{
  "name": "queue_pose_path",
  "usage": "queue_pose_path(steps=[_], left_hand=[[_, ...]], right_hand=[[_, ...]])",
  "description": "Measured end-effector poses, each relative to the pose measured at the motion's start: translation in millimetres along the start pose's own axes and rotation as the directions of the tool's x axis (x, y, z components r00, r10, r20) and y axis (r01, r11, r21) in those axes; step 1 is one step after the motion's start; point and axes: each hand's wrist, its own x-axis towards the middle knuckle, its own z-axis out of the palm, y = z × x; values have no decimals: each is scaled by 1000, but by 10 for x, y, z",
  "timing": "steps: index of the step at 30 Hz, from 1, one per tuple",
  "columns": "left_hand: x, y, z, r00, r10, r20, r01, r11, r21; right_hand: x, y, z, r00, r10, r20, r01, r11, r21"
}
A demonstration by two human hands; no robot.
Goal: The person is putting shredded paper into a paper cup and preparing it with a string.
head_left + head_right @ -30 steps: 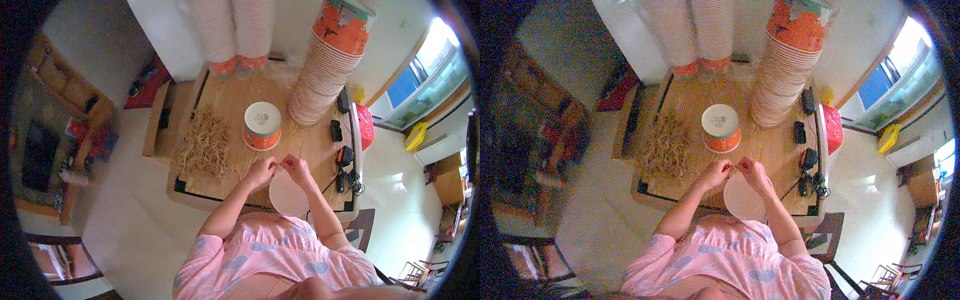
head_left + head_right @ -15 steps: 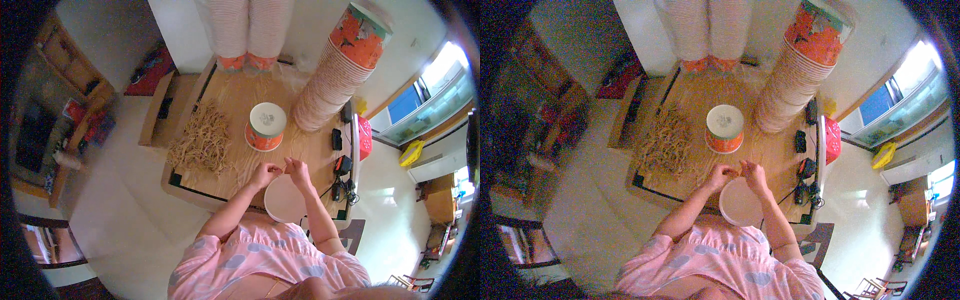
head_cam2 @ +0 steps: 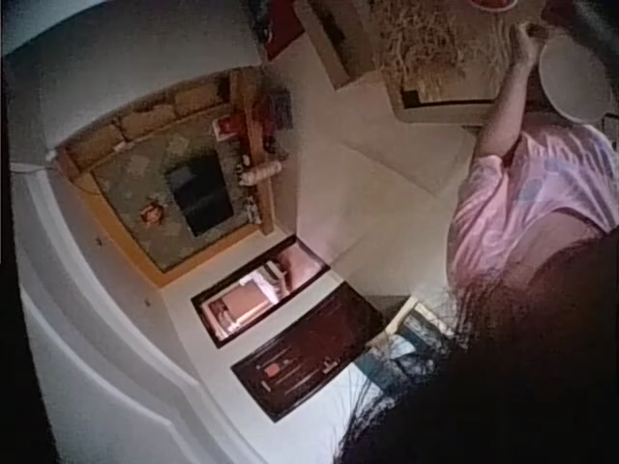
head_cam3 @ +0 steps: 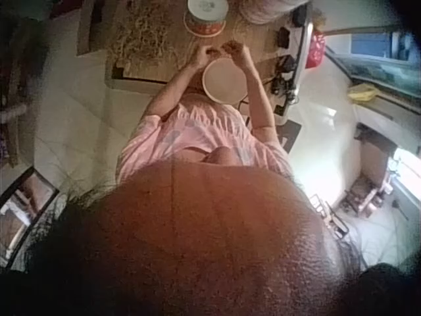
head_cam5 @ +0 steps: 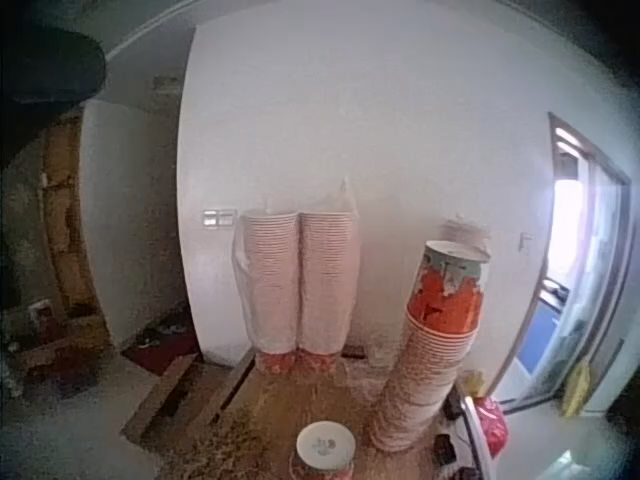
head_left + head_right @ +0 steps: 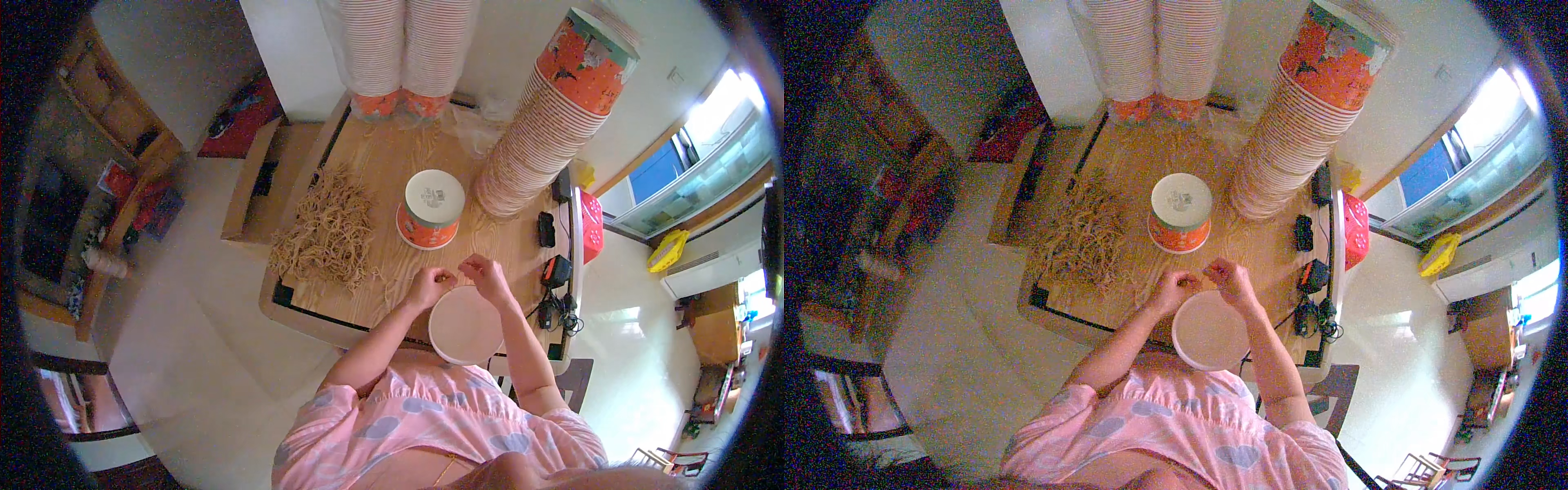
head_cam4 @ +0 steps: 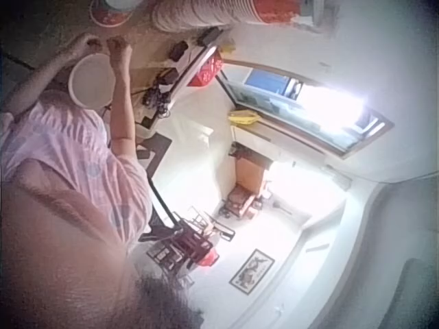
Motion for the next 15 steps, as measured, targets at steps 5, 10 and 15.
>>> queue_pose_path(steps=[5, 10, 15], left_hand=[[-1, 3, -12, 1000, 17, -5, -17, 998, 64], [-1, 16, -8, 947, 236, -218, -258, 963, -77], [-115, 96, -324, 932, 352, 89, -363, 909, 206]], right_hand=[[-33, -27, 11, 996, -76, -46, 68, 986, -155], [-12, 60, -11, 1000, -15, 8, 16, 999, -35], [1, 69, 0, 999, -33, 11, 32, 999, 23]])
